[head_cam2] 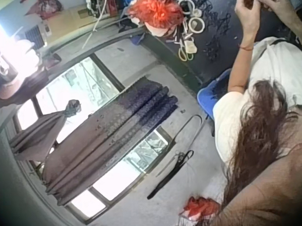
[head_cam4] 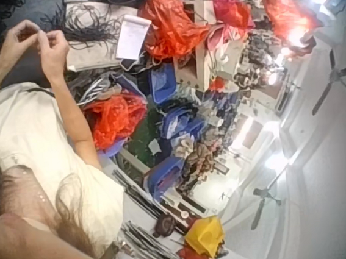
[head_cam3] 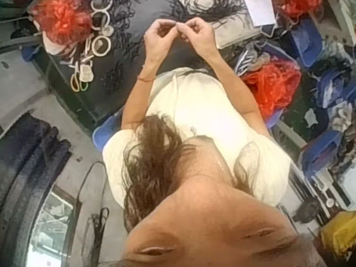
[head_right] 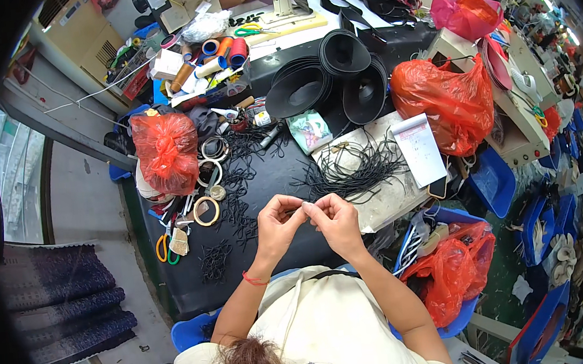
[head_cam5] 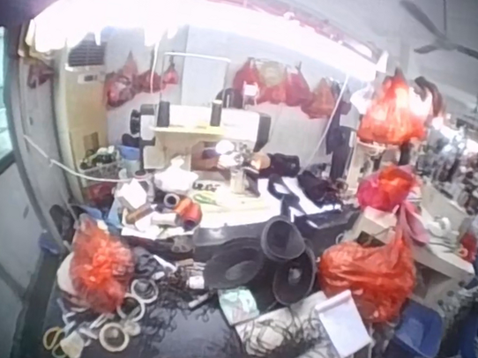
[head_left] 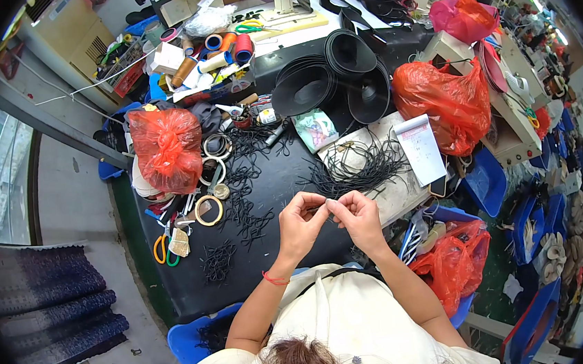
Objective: The person sits at a cluttered workbench and repeatedly picks up small black elastic bands. They tie the bands into knots by hand, one at a time, and place the finished items onto a pile on the table.
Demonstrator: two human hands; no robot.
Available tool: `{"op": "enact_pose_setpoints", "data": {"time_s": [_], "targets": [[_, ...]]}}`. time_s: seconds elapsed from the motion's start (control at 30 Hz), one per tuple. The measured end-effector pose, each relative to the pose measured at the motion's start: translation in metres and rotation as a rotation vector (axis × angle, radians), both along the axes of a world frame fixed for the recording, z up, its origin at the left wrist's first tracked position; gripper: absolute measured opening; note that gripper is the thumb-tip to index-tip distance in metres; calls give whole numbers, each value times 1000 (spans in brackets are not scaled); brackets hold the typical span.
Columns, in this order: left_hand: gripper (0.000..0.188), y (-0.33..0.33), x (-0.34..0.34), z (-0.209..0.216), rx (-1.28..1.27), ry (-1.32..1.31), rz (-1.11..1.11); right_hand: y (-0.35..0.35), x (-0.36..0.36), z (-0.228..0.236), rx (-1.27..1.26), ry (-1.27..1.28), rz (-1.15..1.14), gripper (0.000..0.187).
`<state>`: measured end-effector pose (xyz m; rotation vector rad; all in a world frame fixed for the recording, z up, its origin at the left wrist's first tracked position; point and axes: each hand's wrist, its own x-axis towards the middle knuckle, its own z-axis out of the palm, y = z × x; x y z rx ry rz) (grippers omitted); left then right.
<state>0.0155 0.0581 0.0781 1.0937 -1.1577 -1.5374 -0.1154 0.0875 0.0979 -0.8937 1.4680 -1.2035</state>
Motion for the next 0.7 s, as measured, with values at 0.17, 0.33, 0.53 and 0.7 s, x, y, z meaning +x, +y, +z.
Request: {"op": "enact_pose_setpoints", "data": {"time_s": [0.17, 0.33, 0.53, 0.7], "targets": [[19, 1, -3, 9, -140, -148, 44, -4, 7, 0, 9, -19, -60, 22], [26, 0, 2, 21, -188, -159, -47, -13, -1, -12, -163, 212, -57, 24], [28, -4, 14, 27, -100, -245, -286, -14, -20, 1, -10, -226, 176, 11], [25, -3, 14, 17, 118, -83, -421, -7, -13, -10, 6, -181, 26, 15]]}}
